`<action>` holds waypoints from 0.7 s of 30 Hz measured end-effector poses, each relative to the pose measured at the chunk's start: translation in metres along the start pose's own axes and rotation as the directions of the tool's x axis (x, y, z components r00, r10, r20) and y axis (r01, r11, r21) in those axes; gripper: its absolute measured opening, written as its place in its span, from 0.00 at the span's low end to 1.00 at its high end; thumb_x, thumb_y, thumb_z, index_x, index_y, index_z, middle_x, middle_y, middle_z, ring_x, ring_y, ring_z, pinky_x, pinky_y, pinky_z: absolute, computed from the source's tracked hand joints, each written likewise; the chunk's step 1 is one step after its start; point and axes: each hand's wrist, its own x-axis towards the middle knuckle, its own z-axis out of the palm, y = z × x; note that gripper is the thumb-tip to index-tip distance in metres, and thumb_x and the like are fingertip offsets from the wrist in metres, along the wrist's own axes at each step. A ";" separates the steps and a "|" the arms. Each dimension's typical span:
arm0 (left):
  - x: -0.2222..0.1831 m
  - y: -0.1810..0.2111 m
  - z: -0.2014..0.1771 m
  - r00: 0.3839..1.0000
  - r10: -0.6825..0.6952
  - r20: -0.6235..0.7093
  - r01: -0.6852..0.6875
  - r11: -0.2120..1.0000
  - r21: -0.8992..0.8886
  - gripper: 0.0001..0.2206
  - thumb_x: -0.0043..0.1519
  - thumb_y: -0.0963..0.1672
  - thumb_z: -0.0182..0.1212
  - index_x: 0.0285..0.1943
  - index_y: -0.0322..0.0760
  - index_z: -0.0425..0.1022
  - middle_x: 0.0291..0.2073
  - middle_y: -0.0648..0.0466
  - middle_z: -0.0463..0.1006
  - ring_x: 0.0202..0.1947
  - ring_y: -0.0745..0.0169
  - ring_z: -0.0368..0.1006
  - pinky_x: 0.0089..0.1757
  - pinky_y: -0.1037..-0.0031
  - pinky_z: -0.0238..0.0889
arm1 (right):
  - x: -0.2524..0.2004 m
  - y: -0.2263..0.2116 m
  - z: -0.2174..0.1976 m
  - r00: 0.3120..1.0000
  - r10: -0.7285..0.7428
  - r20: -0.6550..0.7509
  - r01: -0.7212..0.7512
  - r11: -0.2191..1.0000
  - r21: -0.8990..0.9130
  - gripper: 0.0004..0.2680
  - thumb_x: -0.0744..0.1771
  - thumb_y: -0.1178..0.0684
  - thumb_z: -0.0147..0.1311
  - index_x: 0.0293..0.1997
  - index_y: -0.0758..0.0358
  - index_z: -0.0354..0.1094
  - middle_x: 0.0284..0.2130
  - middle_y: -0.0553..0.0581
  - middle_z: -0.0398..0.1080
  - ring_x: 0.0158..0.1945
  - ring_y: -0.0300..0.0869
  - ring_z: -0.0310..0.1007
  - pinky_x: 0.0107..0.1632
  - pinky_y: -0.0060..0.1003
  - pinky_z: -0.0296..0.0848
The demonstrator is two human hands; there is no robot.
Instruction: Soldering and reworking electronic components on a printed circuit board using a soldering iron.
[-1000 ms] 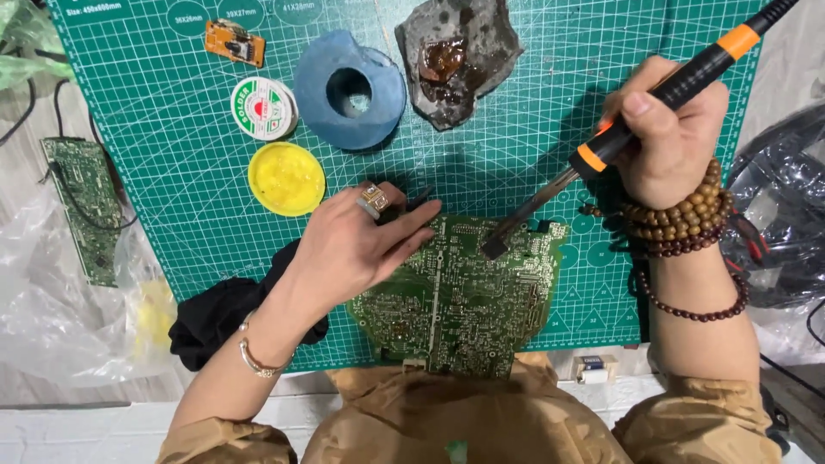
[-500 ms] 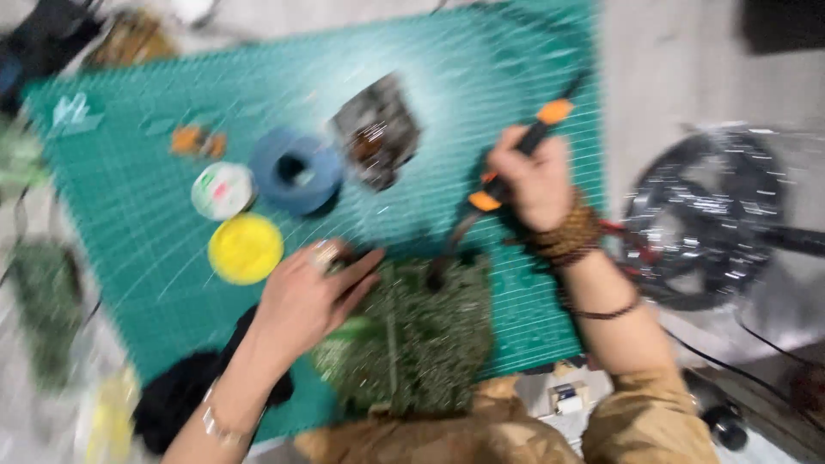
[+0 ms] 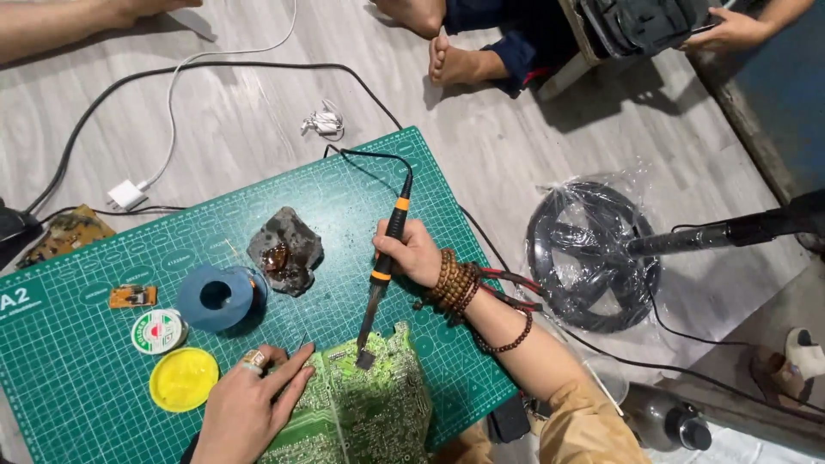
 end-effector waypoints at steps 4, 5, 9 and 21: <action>0.000 0.003 -0.002 0.999 0.019 -0.041 -0.019 1.000 0.016 0.11 0.56 0.48 0.61 0.47 0.53 0.82 0.29 0.60 0.75 0.15 0.62 0.68 0.22 0.70 0.62 | 0.000 0.000 0.000 1.000 -0.026 0.001 0.026 0.999 -0.022 0.06 0.66 0.57 0.51 0.27 0.61 0.65 0.20 0.49 0.67 0.20 0.32 0.61 0.25 0.25 0.63; -0.001 0.000 0.001 1.000 0.005 -0.031 -0.005 1.000 -0.001 0.11 0.56 0.48 0.62 0.46 0.55 0.83 0.29 0.61 0.76 0.15 0.63 0.68 0.22 0.71 0.63 | 0.000 -0.001 0.001 1.000 0.018 0.000 -0.018 1.000 0.003 0.06 0.66 0.58 0.51 0.27 0.62 0.65 0.19 0.49 0.67 0.19 0.33 0.61 0.23 0.26 0.62; 0.000 -0.003 0.005 0.999 -0.031 0.010 0.031 0.999 -0.011 0.11 0.56 0.49 0.61 0.46 0.57 0.83 0.28 0.61 0.76 0.16 0.64 0.69 0.22 0.72 0.63 | 0.001 -0.001 0.001 0.998 0.050 0.039 -0.052 0.996 0.069 0.07 0.66 0.57 0.51 0.27 0.61 0.65 0.17 0.49 0.66 0.16 0.32 0.59 0.19 0.25 0.58; 0.001 0.005 -0.023 0.972 0.188 -0.140 -0.200 0.976 -0.081 0.11 0.58 0.42 0.65 0.49 0.42 0.80 0.29 0.55 0.70 0.24 0.58 0.65 0.28 0.70 0.58 | -0.004 -0.004 -0.005 1.000 0.002 -0.011 -0.003 1.000 -0.016 0.07 0.68 0.57 0.46 0.29 0.59 0.61 0.20 0.48 0.63 0.19 0.31 0.55 0.25 0.25 0.59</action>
